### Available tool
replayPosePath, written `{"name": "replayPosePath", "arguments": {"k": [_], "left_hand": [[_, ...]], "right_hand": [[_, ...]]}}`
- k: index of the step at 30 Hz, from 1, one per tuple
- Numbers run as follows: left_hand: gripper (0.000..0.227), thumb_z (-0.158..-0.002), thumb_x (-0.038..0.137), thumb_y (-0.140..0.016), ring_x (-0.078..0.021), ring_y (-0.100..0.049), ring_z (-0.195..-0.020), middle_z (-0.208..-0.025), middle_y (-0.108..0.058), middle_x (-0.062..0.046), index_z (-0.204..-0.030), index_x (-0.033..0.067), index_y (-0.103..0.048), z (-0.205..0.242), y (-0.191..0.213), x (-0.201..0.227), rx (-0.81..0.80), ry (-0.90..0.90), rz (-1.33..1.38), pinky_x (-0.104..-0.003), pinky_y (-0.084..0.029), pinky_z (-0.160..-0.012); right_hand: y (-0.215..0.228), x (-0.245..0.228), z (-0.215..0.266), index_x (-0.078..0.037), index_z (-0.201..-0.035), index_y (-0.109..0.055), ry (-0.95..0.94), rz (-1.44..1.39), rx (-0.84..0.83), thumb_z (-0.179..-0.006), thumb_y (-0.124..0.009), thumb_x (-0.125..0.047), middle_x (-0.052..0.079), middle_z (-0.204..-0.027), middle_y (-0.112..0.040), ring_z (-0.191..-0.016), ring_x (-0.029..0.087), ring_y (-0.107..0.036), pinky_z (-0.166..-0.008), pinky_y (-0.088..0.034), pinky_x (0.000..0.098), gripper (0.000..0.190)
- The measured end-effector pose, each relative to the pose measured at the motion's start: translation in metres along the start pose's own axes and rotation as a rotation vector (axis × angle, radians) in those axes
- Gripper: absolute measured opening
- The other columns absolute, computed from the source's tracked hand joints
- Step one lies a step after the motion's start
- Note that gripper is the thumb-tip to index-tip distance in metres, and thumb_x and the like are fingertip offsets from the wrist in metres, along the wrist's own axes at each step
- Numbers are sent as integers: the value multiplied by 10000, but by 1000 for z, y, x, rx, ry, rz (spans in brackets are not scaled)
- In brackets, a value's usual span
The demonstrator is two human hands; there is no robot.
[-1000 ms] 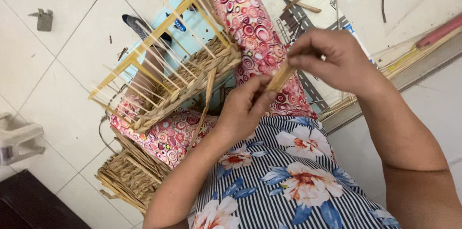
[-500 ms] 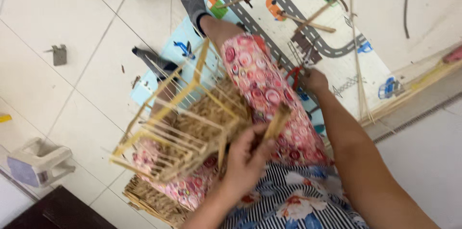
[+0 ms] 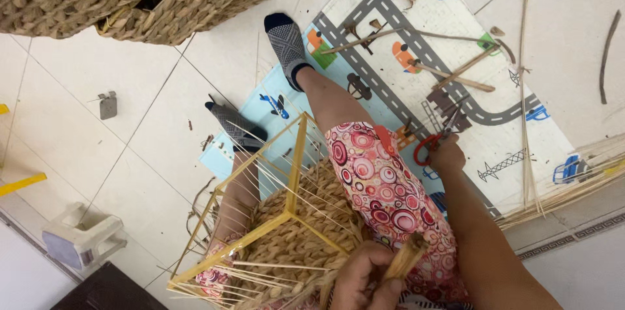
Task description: The person weaves strips of plant material through a wooden frame to create the walls of a basket, using their hands to interlace the strips and scissors to trim the excess material.
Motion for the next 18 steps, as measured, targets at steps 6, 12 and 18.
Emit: {"name": "replayPosePath", "arguments": {"k": [6,12,18], "left_hand": [[303,-853,-49,-652,-127,-640,-890,-993,-616,-85,-1156,-30,-656,-1,0,-3,8,83,-66,-262,-513,-796],[311,-945,-5,-646,-124,-657,-1009,-1101,-621,-67,-1253,-42,-632,1,4,4,-13,8,-53,-264,-539,-878],[260,-996,81,-662,-110,-629,-847,-1006,-602,-43,-1238,-2,-616,-2,3,14,21,-85,29,-259,-538,-729]], "right_hand": [[16,5,7,8,-1257,-390,-42,-45,132,-756,-882,-318,268,-1155,-665,-1005,442,-698,-842,-567,521,774],[47,12,17,86,-1240,-370,17,-144,150,-681,-915,-297,329,-1178,-597,-1027,465,-657,-877,-543,501,870],[110,8,78,118,-1266,-539,345,-877,-128,-903,-704,-135,207,-1038,-643,-939,332,-693,-794,-540,421,472]]}}
Point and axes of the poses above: each hand's wrist, its own z-axis away from the middle knuckle, its own y-axis out of the back of the hand, x = y × z, the point moved 8 cm from there along -z, towards the middle knuckle
